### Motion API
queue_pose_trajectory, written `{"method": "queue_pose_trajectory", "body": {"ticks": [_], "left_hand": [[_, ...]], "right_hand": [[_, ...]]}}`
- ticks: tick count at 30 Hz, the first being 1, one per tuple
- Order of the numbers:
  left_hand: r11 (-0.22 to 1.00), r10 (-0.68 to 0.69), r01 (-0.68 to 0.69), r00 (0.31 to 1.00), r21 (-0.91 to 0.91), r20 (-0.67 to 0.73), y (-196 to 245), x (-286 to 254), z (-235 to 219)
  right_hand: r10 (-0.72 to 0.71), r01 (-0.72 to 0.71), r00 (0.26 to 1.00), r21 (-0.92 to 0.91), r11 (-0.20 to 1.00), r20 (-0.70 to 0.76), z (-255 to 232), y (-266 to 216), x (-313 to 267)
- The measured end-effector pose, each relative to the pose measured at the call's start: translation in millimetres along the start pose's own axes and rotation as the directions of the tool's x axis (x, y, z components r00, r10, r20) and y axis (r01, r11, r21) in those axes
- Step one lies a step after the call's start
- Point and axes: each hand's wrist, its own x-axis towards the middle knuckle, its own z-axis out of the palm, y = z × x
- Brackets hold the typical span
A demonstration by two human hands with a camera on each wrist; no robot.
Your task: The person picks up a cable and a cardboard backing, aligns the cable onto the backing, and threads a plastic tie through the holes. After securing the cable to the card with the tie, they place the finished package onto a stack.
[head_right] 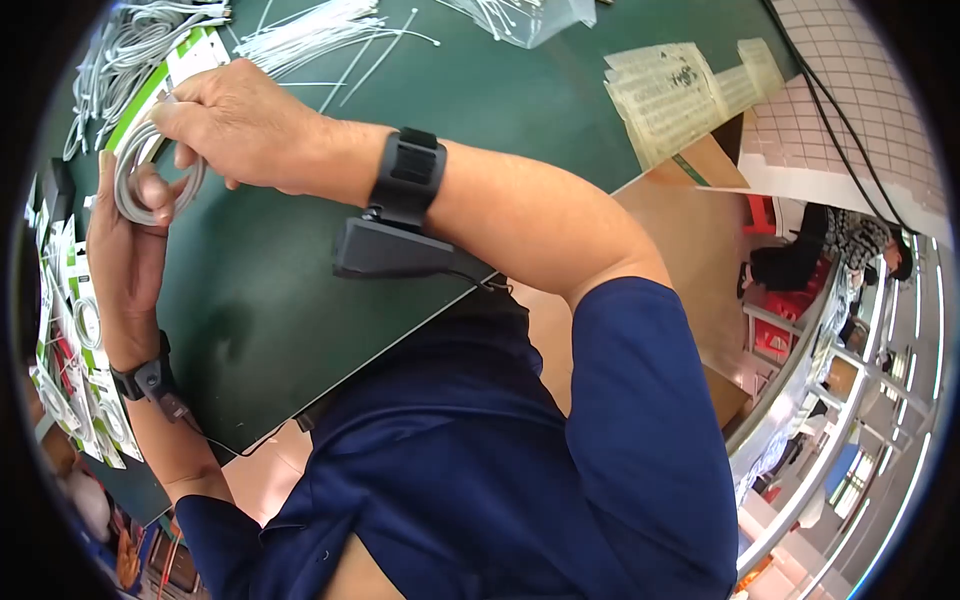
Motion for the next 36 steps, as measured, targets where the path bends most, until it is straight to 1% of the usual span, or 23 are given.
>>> {"method": "queue_pose_trajectory", "body": {"ticks": [1, 2, 5, 6, 9, 13, 17, 21, 25, 32, 34, 36], "left_hand": [[1.0, 0.001, -0.002, 0.999, -0.028, -0.047, 1, -1, 4], [1.0, -0.003, 0.002, 0.999, -0.028, -0.04, 1, -2, 4], [0.979, 0.02, 0.001, 0.994, -0.206, 0.103, 4, -2, -3], [0.979, 0.019, 0.003, 0.994, -0.204, 0.107, 3, -1, -4], [0.938, 0.046, -0.01, 0.994, -0.347, 0.097, 0, -2, -6], [0.94, 0.083, -0.051, 0.993, -0.338, 0.079, 0, -8, 0], [0.945, 0.072, -0.045, 0.995, -0.323, 0.072, 0, -7, -2], [0.943, 0.083, -0.056, 0.994, -0.327, 0.067, -2, -7, 0], [0.943, 0.074, -0.038, 0.993, -0.332, 0.095, -3, -5, -3], [0.952, 0.069, -0.044, 0.995, -0.304, 0.072, -2, -8, 6], [0.954, 0.091, -0.069, 0.994, -0.291, 0.061, -1, -9, 9], [0.98, 0.015, -0.009, 0.999, -0.197, 0.033, -1, -8, 9]], "right_hand": [[-0.006, 0.007, 1.0, -0.025, 1.0, 0.023, -1, 1, 1], [-0.005, 0.005, 1.0, -0.026, 1.0, 0.014, 0, 2, 1], [-0.024, 0.021, 0.998, 0.048, 0.999, 0.059, 5, 5, 2], [-0.025, 0.022, 0.998, 0.049, 0.999, 0.055, 5, 5, 1], [-0.054, 0.046, 0.991, 0.066, 0.997, 0.123, 7, 6, -1], [-0.018, 0.001, 0.993, 0.147, 0.989, 0.115, 8, 8, -1], [0.022, -0.029, 0.996, 0.083, 0.996, 0.089, 10, 7, -3], [0.024, -0.025, 0.997, 0.011, 1.0, 0.076, 12, 8, -3], [0.003, -0.008, 0.998, 0.087, 0.996, 0.057, 13, 12, -1], [0.033, -0.038, 0.998, 0.083, 0.996, 0.056, 10, 11, -4], [0.021, -0.027, 0.997, 0.082, 0.996, 0.07, 9, 9, -4], [0.016, -0.017, 0.999, 0.045, 0.999, 0.031, 7, 7, -5]]}}
